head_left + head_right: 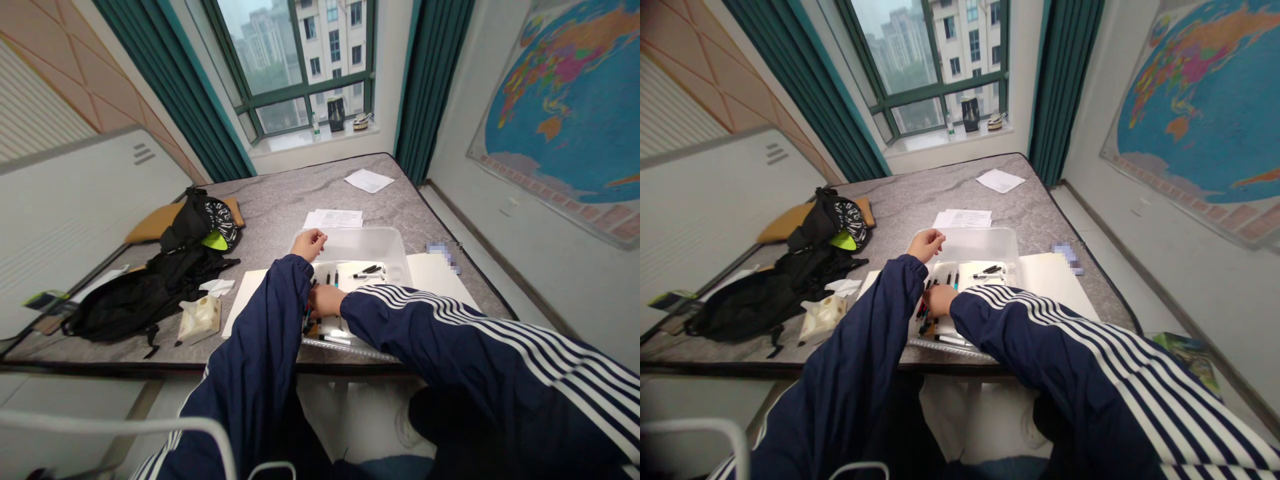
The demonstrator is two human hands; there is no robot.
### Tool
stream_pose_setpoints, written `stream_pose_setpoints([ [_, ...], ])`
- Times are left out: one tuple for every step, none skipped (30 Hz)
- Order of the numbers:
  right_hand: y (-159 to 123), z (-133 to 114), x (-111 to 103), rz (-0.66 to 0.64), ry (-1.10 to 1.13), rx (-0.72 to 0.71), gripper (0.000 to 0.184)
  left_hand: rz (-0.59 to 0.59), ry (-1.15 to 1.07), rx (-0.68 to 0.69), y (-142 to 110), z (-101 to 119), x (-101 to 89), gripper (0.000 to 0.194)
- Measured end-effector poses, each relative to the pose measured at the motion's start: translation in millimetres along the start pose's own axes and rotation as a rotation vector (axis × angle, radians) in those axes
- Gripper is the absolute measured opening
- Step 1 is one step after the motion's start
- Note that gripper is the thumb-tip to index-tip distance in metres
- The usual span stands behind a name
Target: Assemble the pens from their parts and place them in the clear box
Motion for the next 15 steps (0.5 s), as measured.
stream_pose_setpoints([
  [0, -1, 0, -0.016, 0.005, -0.001, 0.036, -0.001, 0.003, -0.001, 0, 0, -0.1, 0.020],
  [1, -1, -1, -0.042, 0.020, -0.006, 0.035, 0.000, 0.006, 0.000, 0, 1, -0.2, 0.020],
  [1, -1, -3, -0.068, 0.039, -0.012, 0.034, 0.000, 0.009, 0.002, -1, 1, -0.5, 0.019],
  [2, 1, -6, -0.096, 0.064, -0.015, 0.034, 0.002, 0.012, 0.003, -1, 2, -0.8, 0.019],
  [3, 6, -11, -0.114, 0.084, -0.009, 0.034, 0.004, 0.016, 0.004, -1, 2, -1.1, 0.020],
  [3, 12, -19, -0.105, 0.094, 0.006, 0.034, 0.005, 0.020, 0.003, -1, 2, -1.3, 0.020],
  [3, 23, -25, -0.117, 0.098, 0.047, 0.032, 0.003, 0.024, 0.003, -1, 2, -1.0, 0.020],
  [2, 33, -29, -0.140, 0.103, 0.085, 0.030, 0.000, 0.028, 0.004, -2, 2, -0.5, 0.020],
  [0, 44, -30, -0.180, 0.127, 0.122, 0.027, -0.004, 0.030, 0.005, -2, 2, 0.1, 0.021],
  [-4, 54, -27, -0.246, 0.168, 0.168, 0.025, -0.007, 0.032, 0.006, -1, 2, 0.7, 0.021],
  [-8, 64, -24, -0.296, 0.222, 0.212, 0.027, -0.009, 0.032, 0.007, -1, 1, 1.3, 0.021],
  [-13, 72, -21, -0.341, 0.238, 0.256, 0.028, -0.010, 0.032, 0.008, -1, 1, 1.8, 0.021],
  [-16, 78, -18, -0.375, 0.241, 0.283, 0.029, -0.011, 0.033, 0.009, -1, 0, 2.2, 0.021],
  [-20, 83, -15, -0.401, 0.233, 0.305, 0.031, -0.011, 0.033, 0.010, 0, 0, 2.4, 0.021],
  [-22, 85, -14, -0.415, 0.208, 0.321, 0.033, -0.011, 0.033, 0.012, 0, -1, 2.6, 0.021],
])
Point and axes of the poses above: each hand's wrist, its own y-axis towards the middle knuckle, its own x-axis out of the palm, z = x × y, the point moved 10 cm from there along y, towards the middle knuckle, and after that the axes turned 2 degrees about -z, right-handed, at the moved point
